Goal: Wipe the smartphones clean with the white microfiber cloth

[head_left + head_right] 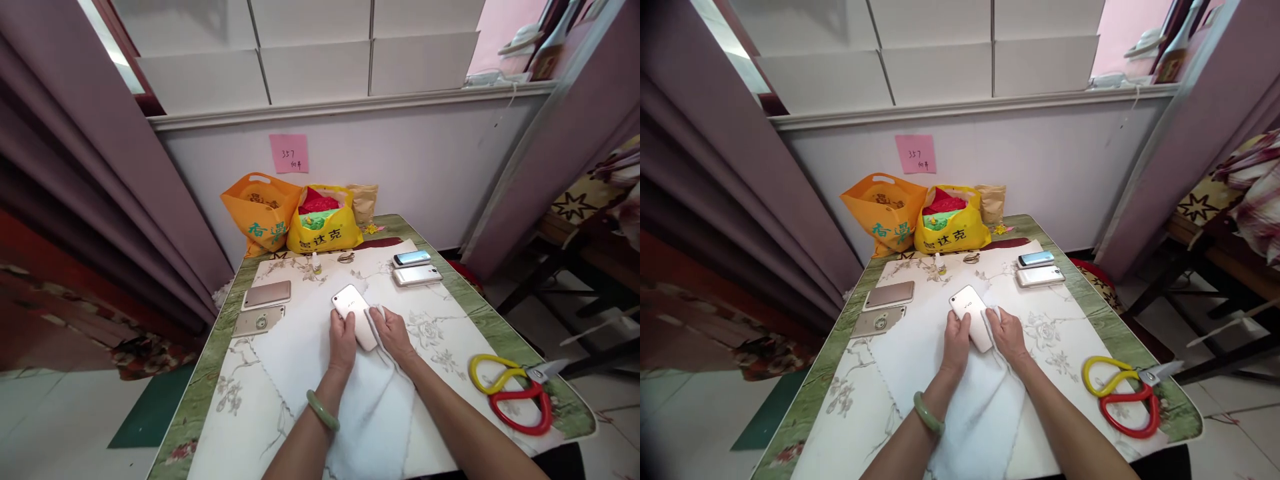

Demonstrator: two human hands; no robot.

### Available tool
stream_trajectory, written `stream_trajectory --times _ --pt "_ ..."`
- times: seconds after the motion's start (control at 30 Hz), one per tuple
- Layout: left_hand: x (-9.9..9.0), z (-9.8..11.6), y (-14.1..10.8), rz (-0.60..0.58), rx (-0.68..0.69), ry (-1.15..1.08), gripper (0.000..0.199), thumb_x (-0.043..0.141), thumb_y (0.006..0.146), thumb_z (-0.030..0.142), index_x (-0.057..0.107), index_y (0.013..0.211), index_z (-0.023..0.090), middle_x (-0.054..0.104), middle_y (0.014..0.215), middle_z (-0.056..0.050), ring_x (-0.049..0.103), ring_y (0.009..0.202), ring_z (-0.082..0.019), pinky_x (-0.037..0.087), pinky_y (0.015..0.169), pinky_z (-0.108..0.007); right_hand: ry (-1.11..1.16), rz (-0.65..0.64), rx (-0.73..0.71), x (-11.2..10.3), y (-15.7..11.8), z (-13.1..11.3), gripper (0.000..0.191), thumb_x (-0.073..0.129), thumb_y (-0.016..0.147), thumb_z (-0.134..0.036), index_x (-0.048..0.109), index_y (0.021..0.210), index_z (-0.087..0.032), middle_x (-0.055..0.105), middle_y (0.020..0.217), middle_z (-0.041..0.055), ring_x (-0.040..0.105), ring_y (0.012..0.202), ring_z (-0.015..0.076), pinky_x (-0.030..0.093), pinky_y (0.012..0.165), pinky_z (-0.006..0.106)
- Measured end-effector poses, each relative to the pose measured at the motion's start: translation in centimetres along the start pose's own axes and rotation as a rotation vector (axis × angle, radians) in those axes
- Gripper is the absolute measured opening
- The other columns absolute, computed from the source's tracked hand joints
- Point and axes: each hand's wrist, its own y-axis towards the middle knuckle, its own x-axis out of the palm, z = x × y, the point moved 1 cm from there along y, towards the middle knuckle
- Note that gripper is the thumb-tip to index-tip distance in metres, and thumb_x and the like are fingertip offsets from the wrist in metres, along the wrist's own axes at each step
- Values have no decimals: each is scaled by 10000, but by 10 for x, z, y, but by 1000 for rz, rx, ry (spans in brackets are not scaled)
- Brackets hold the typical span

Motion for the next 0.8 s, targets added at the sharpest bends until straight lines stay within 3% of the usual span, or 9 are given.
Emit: stream_trajectory --times 0.2,0.4,0.53,0.6,0.67,0.73,0.8 --pt "5 11 -7 -151 14 14 265 583 838 417 467 928 196 620 744 1 568 667 -143 461 641 -262 32 132 75 -1 0 3 448 371 917 -571 437 651 -216 476 574 -30 433 560 139 325 569 257" --pt "9 19 -8 -138 99 191 262 471 903 440 525 849 190 580 763 3 504 686 -132 424 650 -247 55 142 106 0 1 6 455 380 911 -585 458 656 -217 496 570 -20 451 567 152 344 581 269" --pt "10 21 -12 -137 80 171 263 462 910 429 523 996 188 622 791 -16 559 675 -138 459 643 -258 137 180 147 -2 -1 7 462 374 912 -596 487 685 -210 534 608 -4 469 591 156 360 592 269" --pt "-3 26 -17 -86 110 210 282 450 918 404 508 1099 196 658 957 -68 626 802 -168 502 736 -303 160 220 180 -5 -2 8 466 362 915 -598 484 686 -211 524 596 -8 458 579 153 356 579 267" --pt "-29 37 -28 -59 222 458 296 488 903 360 541 1155 214 639 1144 -108 608 1051 -214 468 925 -374 139 237 182 -7 -3 6 464 355 919 -591 459 665 -217 487 569 -21 431 559 147 343 568 267" --pt "-64 48 -44 -90 351 800 411 520 884 332 514 1287 256 534 1359 -106 465 1282 -253 355 1072 -444 91 216 151 -8 -3 4 456 357 919 -581 436 645 -224 456 553 -28 409 547 144 330 562 269" --pt "-103 57 -63 -165 414 1129 561 521 878 318 385 1422 293 372 1507 -81 310 1396 -280 260 1127 -501 40 172 118 -8 -3 1 444 359 918 -570 433 643 -230 447 544 -29 400 537 144 318 553 270"
